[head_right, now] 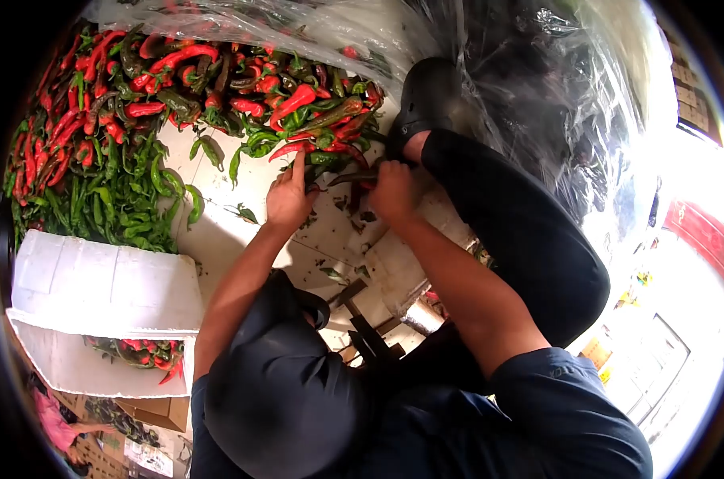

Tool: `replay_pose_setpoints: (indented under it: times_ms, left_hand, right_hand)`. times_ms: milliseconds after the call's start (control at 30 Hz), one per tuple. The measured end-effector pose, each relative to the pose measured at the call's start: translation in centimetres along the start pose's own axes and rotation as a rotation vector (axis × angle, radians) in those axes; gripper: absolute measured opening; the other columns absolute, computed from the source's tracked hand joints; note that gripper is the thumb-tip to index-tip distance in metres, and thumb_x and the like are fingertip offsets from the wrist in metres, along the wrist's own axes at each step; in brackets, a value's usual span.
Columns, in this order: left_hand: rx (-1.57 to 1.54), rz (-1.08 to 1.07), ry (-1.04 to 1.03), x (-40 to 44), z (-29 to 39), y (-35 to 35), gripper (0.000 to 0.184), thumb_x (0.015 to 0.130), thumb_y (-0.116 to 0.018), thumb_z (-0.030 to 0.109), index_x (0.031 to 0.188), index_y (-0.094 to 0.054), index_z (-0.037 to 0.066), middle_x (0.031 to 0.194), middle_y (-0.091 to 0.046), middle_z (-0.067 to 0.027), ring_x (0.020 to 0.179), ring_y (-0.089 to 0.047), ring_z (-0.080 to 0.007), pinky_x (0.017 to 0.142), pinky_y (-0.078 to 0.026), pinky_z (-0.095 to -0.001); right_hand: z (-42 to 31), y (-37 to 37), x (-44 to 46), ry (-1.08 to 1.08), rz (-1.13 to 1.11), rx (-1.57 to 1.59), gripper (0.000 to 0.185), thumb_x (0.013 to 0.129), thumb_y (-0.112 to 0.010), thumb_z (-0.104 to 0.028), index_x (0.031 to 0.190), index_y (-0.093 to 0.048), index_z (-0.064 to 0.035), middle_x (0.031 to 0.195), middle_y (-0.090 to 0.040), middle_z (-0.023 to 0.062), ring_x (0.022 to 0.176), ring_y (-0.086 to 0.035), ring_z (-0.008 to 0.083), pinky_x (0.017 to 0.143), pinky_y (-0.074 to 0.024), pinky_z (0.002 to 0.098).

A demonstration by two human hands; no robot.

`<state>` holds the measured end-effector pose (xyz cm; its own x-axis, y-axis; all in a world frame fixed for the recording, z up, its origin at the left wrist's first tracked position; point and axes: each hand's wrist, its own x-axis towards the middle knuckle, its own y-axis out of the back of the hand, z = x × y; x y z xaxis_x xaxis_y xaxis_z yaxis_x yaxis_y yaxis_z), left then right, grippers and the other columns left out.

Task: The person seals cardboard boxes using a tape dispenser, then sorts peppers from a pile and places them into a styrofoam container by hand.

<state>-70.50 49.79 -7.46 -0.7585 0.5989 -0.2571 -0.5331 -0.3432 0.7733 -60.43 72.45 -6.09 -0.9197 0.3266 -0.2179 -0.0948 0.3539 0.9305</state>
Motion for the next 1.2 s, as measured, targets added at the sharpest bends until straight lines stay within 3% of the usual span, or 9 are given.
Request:
replay_pose_setpoints:
  times_ms: [133, 233, 300, 433, 600, 933, 1067, 1133, 1200]
  left_hand:
    - [0.090, -0.088, 0.045, 0.4, 0.6, -0.3, 0.084, 0.082, -0.070, 0.014, 0.154, -0.028, 0.008, 0.111, -0.064, -0.0181, 0.101, -0.065, -0.0363, 0.089, -0.052, -0.0463]
    - [0.194, -0.025, 0.020, 0.9, 0.6, -1.4, 0.067, 0.081, -0.065, 0.009, 0.143, -0.040, 0.005, 0.110, -0.064, -0.0187, 0.099, -0.066, -0.0349, 0.085, -0.054, -0.0460]
    - [0.237, -0.025, 0.041, 1.2, 0.7, -1.3, 0.050, 0.079, -0.065, 0.009, 0.127, -0.052, 0.003, 0.109, -0.064, -0.0181, 0.098, -0.066, -0.0322, 0.080, -0.056, -0.0434]
    - [0.251, 0.006, 0.061, 1.4, 0.7, -0.7, 0.038, 0.079, -0.065, 0.009, 0.115, -0.057, 0.005, 0.106, -0.063, -0.0155, 0.099, -0.065, -0.0312, 0.078, -0.056, -0.0415]
    - [0.307, 0.127, -0.045, 1.2, 0.2, -1.2, 0.025, 0.077, -0.065, 0.009, 0.102, -0.061, 0.008, 0.106, -0.061, -0.0132, 0.099, -0.064, -0.0298, 0.080, -0.055, -0.0414]
    - [-0.082, 0.164, 0.043, -2.9, -1.3, 3.0, 0.049, 0.064, -0.081, 0.009, 0.108, -0.060, 0.004, 0.132, -0.052, -0.0184, 0.119, -0.052, -0.0379, 0.101, -0.044, -0.0445]
    - [-0.111, 0.279, 0.007, -0.9, -1.5, 3.2, 0.053, 0.067, -0.081, 0.012, 0.113, -0.057, 0.002, 0.126, -0.057, -0.0183, 0.119, -0.053, -0.0379, 0.102, -0.043, -0.0453]
    - [-0.011, 0.117, 0.042, 0.6, -1.6, 3.5, 0.054, 0.068, -0.082, 0.015, 0.113, -0.055, 0.002, 0.121, -0.060, -0.0167, 0.114, -0.056, -0.0352, 0.098, -0.044, -0.0441]
    - [0.095, 0.043, 0.030, 1.6, -1.8, 3.1, 0.054, 0.069, -0.082, 0.017, 0.113, -0.055, 0.003, 0.120, -0.060, -0.0160, 0.111, -0.057, -0.0341, 0.096, -0.045, -0.0433]
  right_hand:
    - [0.1, 3.0, 1.3, -0.332, -0.061, 0.509, 0.039, 0.074, -0.079, -0.023, 0.097, -0.060, 0.0015, 0.106, -0.063, 0.0214, 0.096, -0.063, 0.0413, 0.083, -0.0508, 0.0469]
    - [-1.5, 1.7, 2.0, -0.313, -0.188, 0.307, 0.042, 0.075, -0.080, -0.023, 0.103, -0.059, 0.0004, 0.109, -0.064, 0.0221, 0.097, -0.064, 0.0423, 0.081, -0.0523, 0.0478]
    - [-3.1, 0.3, 2.5, -0.375, -0.094, 0.242, 0.043, 0.076, -0.079, -0.023, 0.108, -0.058, -0.0022, 0.109, -0.064, 0.0213, 0.097, -0.064, 0.0424, 0.081, -0.0523, 0.0481]
    - [-5.3, -2.2, 2.7, -0.395, 0.040, 0.068, 0.038, 0.078, -0.077, -0.021, 0.106, -0.058, -0.0028, 0.099, -0.069, 0.0229, 0.096, -0.066, 0.0430, 0.080, -0.0521, 0.0484]
    - [-4.0, -2.3, 3.5, -0.432, 0.019, 0.234, 0.039, 0.075, -0.076, -0.016, 0.109, -0.061, -0.0036, 0.108, -0.068, 0.0201, 0.100, -0.064, 0.0439, 0.084, -0.0526, 0.0459]
    - [-1.9, 3.0, 3.8, -0.267, -0.283, 0.792, 0.056, 0.072, -0.072, -0.007, 0.125, -0.059, 0.0038, 0.101, -0.070, 0.0168, 0.092, -0.066, 0.0227, 0.085, -0.0514, 0.0342]
    - [-3.2, 1.6, 4.2, -0.181, -0.126, 0.542, 0.046, 0.074, -0.071, -0.005, 0.119, -0.061, 0.0019, 0.103, -0.069, 0.0200, 0.093, -0.067, 0.0348, 0.084, -0.0522, 0.0417]
    - [-5.4, 1.1, 4.2, -0.081, 0.019, 0.352, 0.041, 0.076, -0.069, -0.004, 0.116, -0.061, 0.0001, 0.102, -0.069, 0.0216, 0.094, -0.066, 0.0419, 0.081, -0.0522, 0.0465]
    - [-6.5, -0.2, 4.4, -0.170, 0.052, 0.326, 0.038, 0.077, -0.068, -0.005, 0.114, -0.060, -0.0020, 0.102, -0.068, 0.0220, 0.095, -0.064, 0.0447, 0.079, -0.0515, 0.0505]
